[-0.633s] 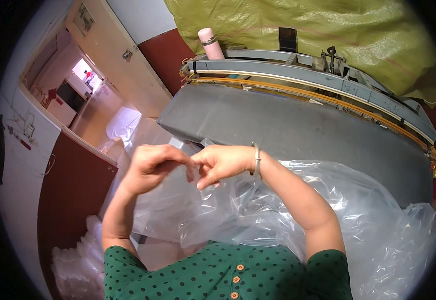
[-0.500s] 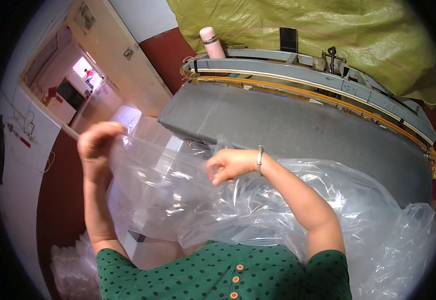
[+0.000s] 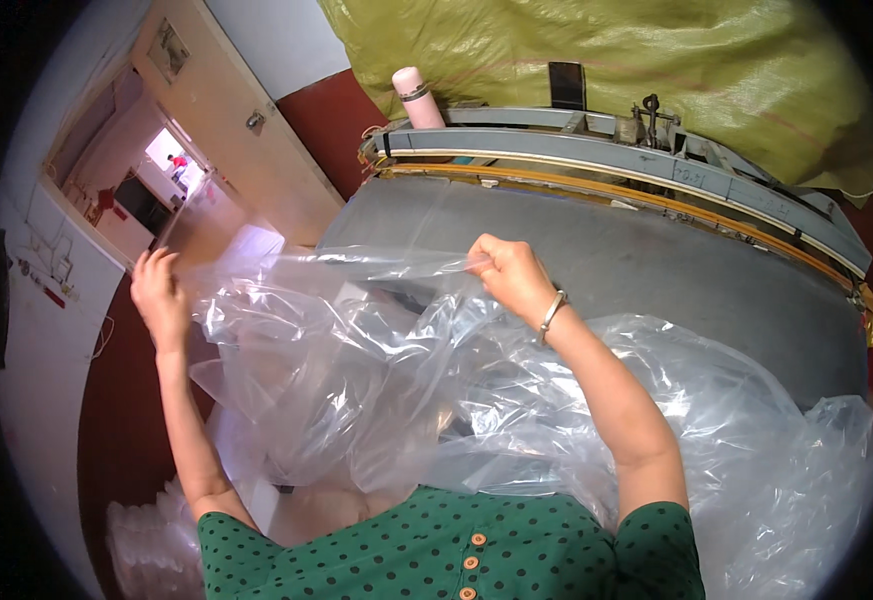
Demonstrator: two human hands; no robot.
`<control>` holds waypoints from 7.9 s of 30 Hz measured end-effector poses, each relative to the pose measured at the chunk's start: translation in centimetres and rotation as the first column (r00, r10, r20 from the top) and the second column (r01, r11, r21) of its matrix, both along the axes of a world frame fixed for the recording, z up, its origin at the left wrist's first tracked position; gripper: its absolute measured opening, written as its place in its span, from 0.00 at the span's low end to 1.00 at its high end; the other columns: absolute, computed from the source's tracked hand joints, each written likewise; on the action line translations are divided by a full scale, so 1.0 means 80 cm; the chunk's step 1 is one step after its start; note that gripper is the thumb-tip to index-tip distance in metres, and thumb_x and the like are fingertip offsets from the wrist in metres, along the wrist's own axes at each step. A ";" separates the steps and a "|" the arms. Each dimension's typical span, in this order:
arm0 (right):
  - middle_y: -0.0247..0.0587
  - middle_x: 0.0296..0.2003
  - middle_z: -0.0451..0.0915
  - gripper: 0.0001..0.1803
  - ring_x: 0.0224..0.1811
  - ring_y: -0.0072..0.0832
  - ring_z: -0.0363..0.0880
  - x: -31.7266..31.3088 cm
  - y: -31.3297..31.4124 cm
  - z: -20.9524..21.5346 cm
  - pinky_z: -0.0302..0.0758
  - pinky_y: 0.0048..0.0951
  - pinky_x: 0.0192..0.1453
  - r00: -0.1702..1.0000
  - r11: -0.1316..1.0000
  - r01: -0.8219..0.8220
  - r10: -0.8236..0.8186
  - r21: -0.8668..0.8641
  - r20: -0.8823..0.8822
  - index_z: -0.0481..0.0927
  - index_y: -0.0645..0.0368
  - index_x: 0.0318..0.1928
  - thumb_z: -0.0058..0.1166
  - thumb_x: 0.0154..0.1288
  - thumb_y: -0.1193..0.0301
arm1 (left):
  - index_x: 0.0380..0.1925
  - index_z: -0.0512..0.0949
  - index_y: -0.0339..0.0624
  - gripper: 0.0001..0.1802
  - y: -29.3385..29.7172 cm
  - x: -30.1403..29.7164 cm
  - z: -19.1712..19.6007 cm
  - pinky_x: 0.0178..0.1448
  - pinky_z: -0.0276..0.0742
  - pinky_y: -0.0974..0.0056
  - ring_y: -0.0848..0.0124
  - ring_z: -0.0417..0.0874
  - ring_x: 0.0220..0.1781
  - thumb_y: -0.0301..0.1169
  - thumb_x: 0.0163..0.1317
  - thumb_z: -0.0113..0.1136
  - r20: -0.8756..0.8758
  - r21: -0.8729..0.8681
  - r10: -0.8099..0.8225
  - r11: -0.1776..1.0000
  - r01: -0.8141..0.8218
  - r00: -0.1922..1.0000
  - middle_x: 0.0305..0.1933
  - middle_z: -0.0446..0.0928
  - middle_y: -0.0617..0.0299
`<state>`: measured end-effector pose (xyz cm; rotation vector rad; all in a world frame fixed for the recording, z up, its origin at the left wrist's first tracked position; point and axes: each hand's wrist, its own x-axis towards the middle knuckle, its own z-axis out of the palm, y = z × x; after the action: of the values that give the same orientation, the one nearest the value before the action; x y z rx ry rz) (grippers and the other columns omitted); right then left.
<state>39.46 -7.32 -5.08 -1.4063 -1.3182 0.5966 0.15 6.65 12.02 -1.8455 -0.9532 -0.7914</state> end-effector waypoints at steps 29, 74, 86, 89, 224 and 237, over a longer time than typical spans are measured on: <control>0.31 0.20 0.75 0.04 0.20 0.16 0.71 0.023 -0.033 -0.029 0.68 0.20 0.25 0.998 0.998 0.058 -0.059 0.018 0.011 0.75 0.61 0.31 0.51 0.60 0.73 | 0.44 0.72 0.38 0.16 -0.053 0.309 -0.164 0.34 0.66 0.76 0.82 0.70 0.28 0.30 0.56 0.61 0.845 -0.248 0.168 -0.718 0.650 0.508 0.29 0.75 0.67; 0.25 0.27 0.73 0.08 0.27 0.13 0.65 0.220 -0.174 -0.058 0.65 0.19 0.30 0.500 0.499 0.865 -0.850 0.051 -0.166 0.76 0.55 0.36 0.49 0.64 0.65 | 0.29 0.73 0.38 0.07 -0.095 0.264 -0.256 0.32 0.69 0.64 0.66 0.74 0.24 0.30 0.59 0.53 0.473 -0.864 -0.534 -0.438 0.249 0.701 0.22 0.73 0.53; 0.49 0.49 0.75 0.26 0.50 0.42 0.73 0.377 -0.985 -0.210 0.68 0.34 0.54 -0.538 -0.641 0.765 -0.688 -0.061 0.488 0.72 0.62 0.50 0.36 0.68 0.53 | 0.30 0.74 0.44 0.08 -0.003 0.066 -0.392 0.36 0.71 0.58 0.54 0.76 0.32 0.36 0.59 0.51 -0.161 -0.982 -0.576 0.013 -0.188 0.802 0.29 0.77 0.53; 0.48 0.47 0.76 0.26 0.49 0.44 0.73 0.412 -1.047 -0.167 0.68 0.37 0.52 -0.645 -0.548 0.747 -0.460 0.377 0.611 0.74 0.59 0.49 0.36 0.67 0.51 | 0.33 0.75 0.44 0.07 0.062 0.029 -0.398 0.39 0.72 0.58 0.55 0.77 0.34 0.33 0.57 0.53 -0.037 -0.977 -0.466 -0.168 -0.129 0.884 0.31 0.78 0.54; 0.57 0.46 0.74 0.23 0.47 0.54 0.71 0.555 -0.730 -0.164 0.69 0.45 0.49 -0.205 -0.283 0.957 -0.491 0.068 0.847 0.67 0.57 0.55 0.29 0.70 0.56 | 0.40 0.77 0.39 0.21 0.041 0.362 -0.235 0.53 0.68 0.60 0.58 0.71 0.49 0.34 0.45 0.67 0.314 -0.900 -0.731 -0.026 0.435 0.606 0.45 0.74 0.57; 0.57 0.46 0.74 0.23 0.48 0.54 0.71 0.554 -0.733 -0.162 0.69 0.46 0.47 -0.260 -0.258 0.955 -0.500 0.145 0.826 0.70 0.58 0.51 0.31 0.69 0.55 | 0.36 0.75 0.40 0.12 0.029 0.350 -0.241 0.51 0.69 0.59 0.59 0.73 0.47 0.30 0.50 0.61 0.118 -0.831 -0.849 0.199 0.519 0.515 0.42 0.75 0.61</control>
<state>83.80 -65.96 -18.06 -2.8978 0.1432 -0.8133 28.13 9.00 -7.26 -3.2464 -0.0236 -0.4376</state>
